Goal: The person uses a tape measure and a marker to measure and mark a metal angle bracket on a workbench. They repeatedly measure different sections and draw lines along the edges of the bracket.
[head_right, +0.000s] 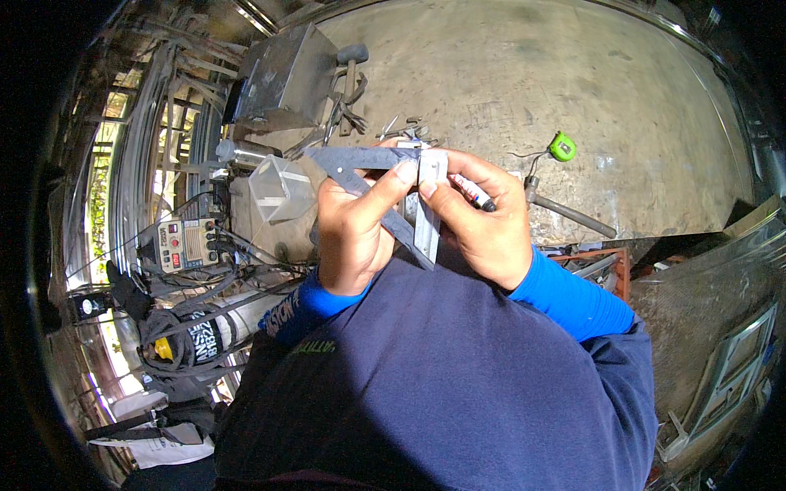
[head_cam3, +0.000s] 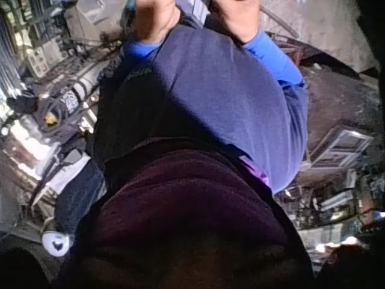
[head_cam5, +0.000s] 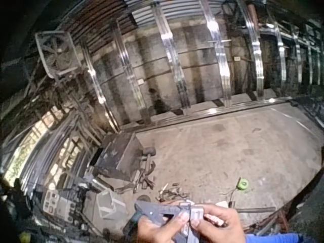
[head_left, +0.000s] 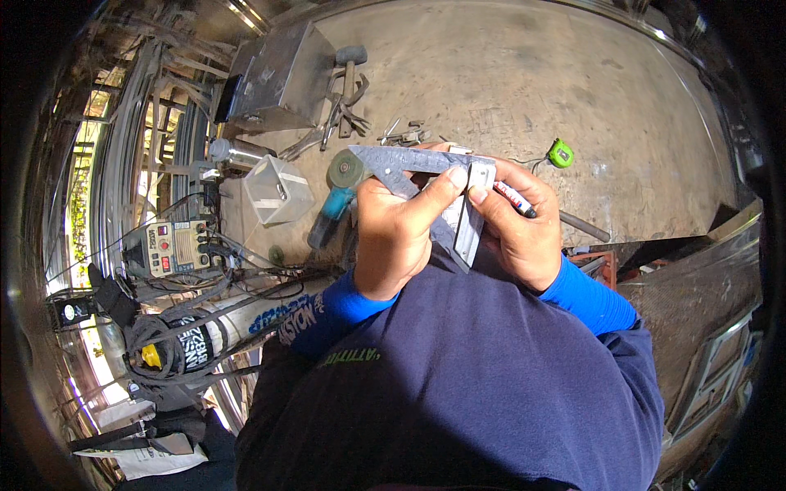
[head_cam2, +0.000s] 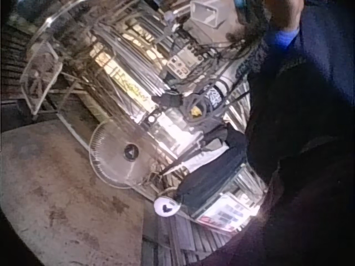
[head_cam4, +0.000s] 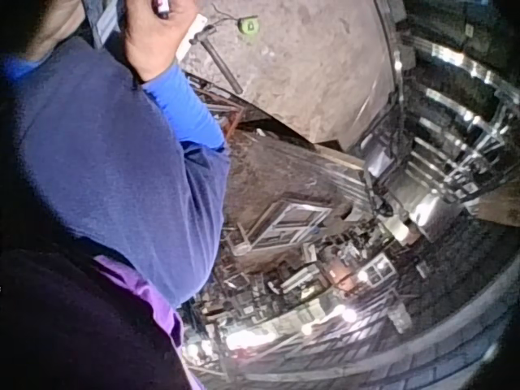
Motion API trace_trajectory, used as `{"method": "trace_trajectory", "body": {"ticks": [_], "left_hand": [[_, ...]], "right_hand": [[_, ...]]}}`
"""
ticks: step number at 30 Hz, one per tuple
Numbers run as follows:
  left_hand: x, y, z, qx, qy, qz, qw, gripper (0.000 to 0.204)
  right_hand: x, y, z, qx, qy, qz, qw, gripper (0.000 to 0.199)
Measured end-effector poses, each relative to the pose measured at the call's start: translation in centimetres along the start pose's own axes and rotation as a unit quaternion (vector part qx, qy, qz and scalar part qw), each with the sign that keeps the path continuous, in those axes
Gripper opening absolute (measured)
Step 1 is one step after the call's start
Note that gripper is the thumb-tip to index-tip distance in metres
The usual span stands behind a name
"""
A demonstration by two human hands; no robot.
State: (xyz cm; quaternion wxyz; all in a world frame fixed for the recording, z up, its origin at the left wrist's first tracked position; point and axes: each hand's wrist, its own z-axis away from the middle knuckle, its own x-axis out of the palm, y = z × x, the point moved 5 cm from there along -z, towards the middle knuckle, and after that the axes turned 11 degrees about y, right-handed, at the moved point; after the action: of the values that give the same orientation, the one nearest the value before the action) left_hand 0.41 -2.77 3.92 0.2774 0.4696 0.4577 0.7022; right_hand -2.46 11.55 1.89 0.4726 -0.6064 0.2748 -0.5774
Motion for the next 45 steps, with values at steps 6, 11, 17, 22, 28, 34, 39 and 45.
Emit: {"method": "trace_trajectory", "body": {"ticks": [6,11,17,22,28,34,39,45], "left_hand": [[-0.5,-1.0,-0.4,0.005,0.043,0.024,0.999,0.026],[-1.6,-2.2,-0.4,0.053,0.050,-0.039,0.997,0.028],[-1.0,-2.1,0.0,0.040,0.043,-0.080,0.995,0.031],[-1.0,-2.0,0.0,0.046,0.040,-0.093,0.994,0.031],[-1.1,-2.0,0.0,0.069,0.042,-0.114,0.990,0.030],[-0.9,-1.9,0.0,0.068,0.041,-0.118,0.990,0.030],[-1.0,-2.0,-0.1,0.063,0.034,-0.118,0.990,0.030],[-1.2,-2.0,-0.4,0.064,0.041,-0.120,0.990,0.031]], "right_hand": [[-3.9,-0.9,-1.3,-0.044,0.072,0.059,0.995,0.043],[-6.7,-4.6,-1.1,-0.137,0.109,-0.046,0.984,0.038],[-4.2,-5.9,-0.4,-0.271,0.053,0.106,0.955,0.017],[-2.9,-5.6,-0.6,-0.313,0.024,0.133,0.940,0.014],[-2.7,-5.4,-0.9,-0.303,0.016,0.130,0.944,0.014],[-2.9,-5.3,-1.1,-0.285,0.023,0.149,0.946,0.013],[-2.8,-5.1,-1.3,-0.294,0.019,0.144,0.945,0.013],[-4.1,-5.4,-1.2,-0.308,0.043,0.190,0.931,0.009]]}}
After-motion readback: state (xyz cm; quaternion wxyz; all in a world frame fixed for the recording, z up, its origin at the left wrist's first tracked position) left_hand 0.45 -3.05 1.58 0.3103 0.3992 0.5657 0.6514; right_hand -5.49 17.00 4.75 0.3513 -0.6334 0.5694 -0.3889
